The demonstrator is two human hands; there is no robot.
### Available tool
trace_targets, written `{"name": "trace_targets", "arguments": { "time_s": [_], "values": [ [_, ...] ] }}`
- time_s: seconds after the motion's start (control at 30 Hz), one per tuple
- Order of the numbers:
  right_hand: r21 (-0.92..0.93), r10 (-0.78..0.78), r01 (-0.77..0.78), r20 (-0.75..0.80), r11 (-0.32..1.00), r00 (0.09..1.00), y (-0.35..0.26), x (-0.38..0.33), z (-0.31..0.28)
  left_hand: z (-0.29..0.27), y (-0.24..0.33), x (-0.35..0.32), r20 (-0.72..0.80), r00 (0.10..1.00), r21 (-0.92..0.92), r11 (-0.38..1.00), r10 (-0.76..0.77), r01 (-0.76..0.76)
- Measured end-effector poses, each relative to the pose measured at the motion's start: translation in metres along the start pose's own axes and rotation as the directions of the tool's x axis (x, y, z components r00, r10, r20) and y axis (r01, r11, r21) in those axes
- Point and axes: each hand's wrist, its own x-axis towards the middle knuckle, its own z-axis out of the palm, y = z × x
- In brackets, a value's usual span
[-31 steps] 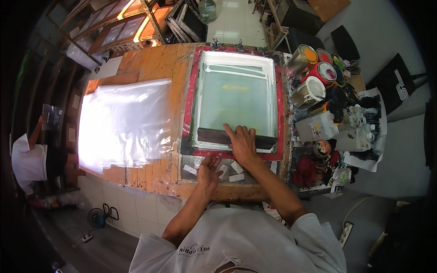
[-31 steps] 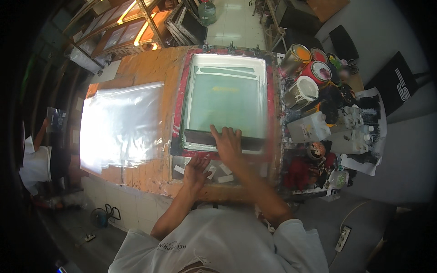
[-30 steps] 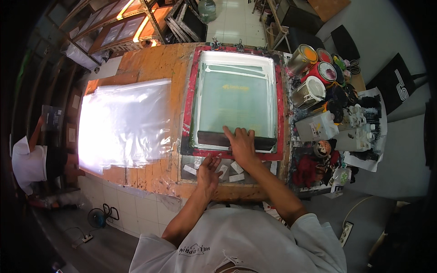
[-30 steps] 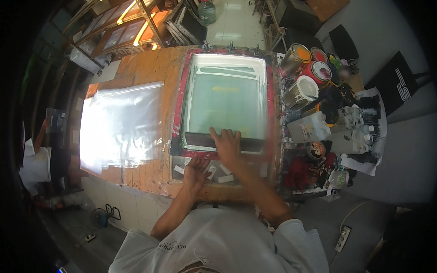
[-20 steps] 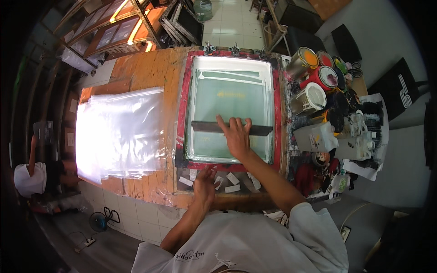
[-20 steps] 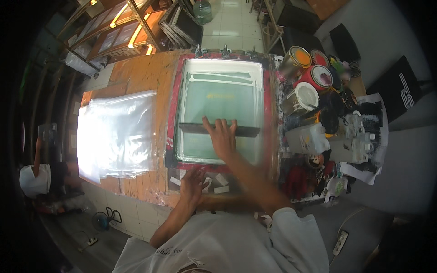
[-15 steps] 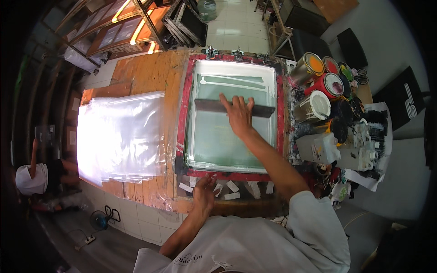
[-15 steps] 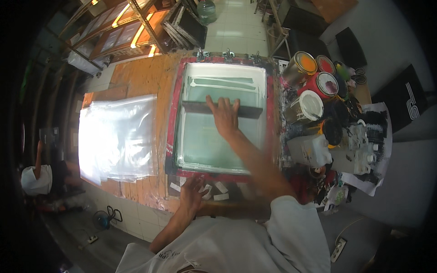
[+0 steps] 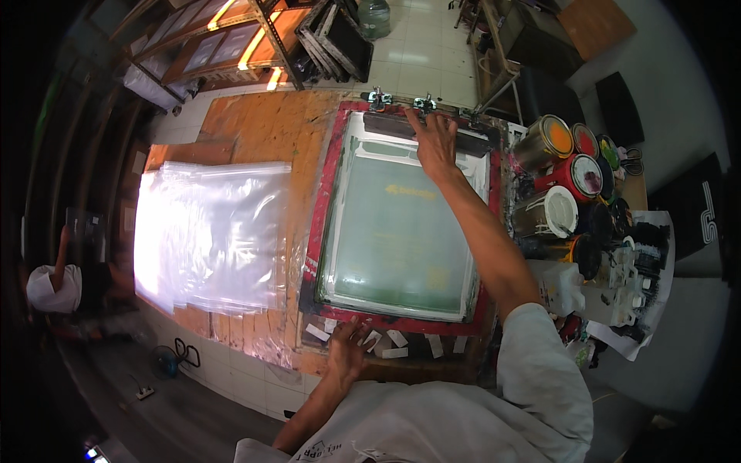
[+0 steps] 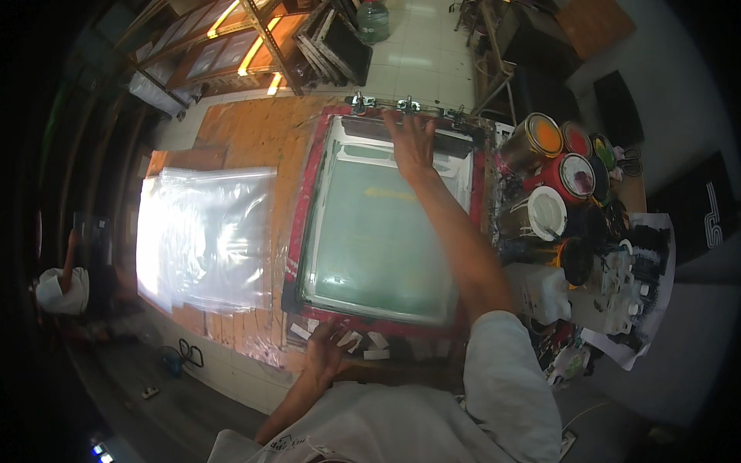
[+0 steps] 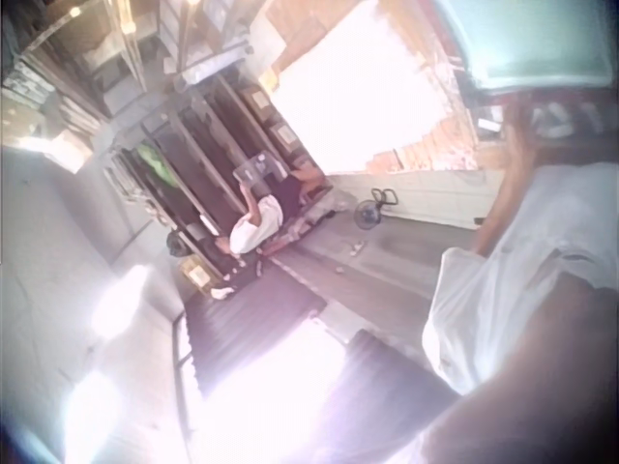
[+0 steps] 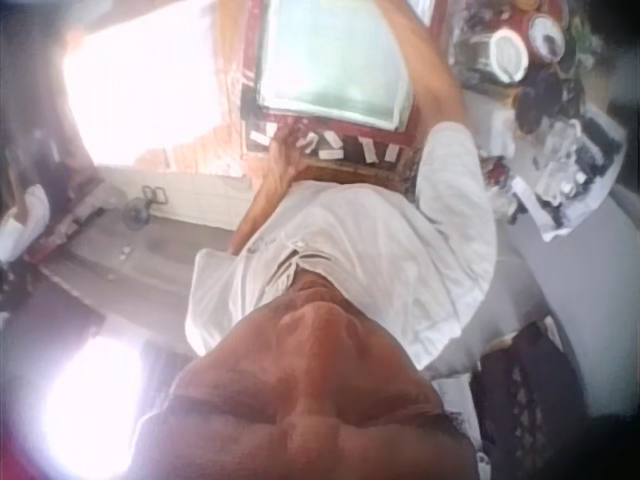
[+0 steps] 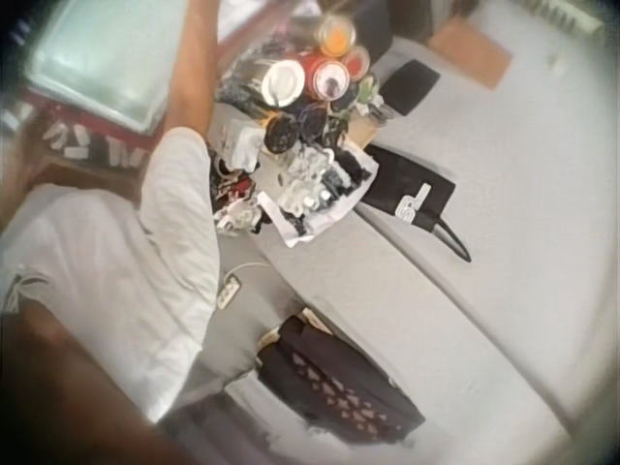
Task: The person performs screen printing on clear plastic bags by placing a bag on a flat surface, lowering the screen, and pulling a squeegee across the mesh to apply ink, repeating this process for several bags.
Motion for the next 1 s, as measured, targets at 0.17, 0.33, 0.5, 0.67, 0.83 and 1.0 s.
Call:
{"name": "trace_targets", "arguments": {
  "time_s": [0.17,0.33,0.5,0.67,0.83,1.0],
  "values": [
    [0.059,-0.022,0.012,0.166,0.998,0.986,-0.018,-0.022,-0.010,0.005,0.010,-0.009,0.065,0.997,0.028,0.999,0.036,-0.038],
    [0.136,-0.053,0.034,0.145,0.990,0.988,-0.069,-0.101,-0.076,0.011,0.020,-0.014,0.135,0.985,0.095,0.989,0.103,-0.117],
    [0.226,-0.049,0.015,0.148,0.974,0.988,-0.135,-0.190,-0.183,0.013,0.031,-0.020,0.221,0.961,0.063,0.981,0.168,-0.186],
    [0.167,-0.004,-0.024,0.165,0.986,0.986,-0.165,-0.205,-0.251,0.029,0.056,-0.042,0.306,0.927,0.034,0.971,0.217,-0.238],
    [0.145,-0.032,0.028,0.024,0.989,0.999,-0.152,-0.154,-0.301,0.067,0.098,-0.069,0.519,0.768,-0.134,0.923,0.375,-0.361],
    [0.123,-0.087,0.122,-0.258,0.985,0.962,-0.122,-0.070,-0.327,0.121,0.147,-0.019,0.696,0.421,-0.306,0.770,0.582,-0.560]
  ]
}}
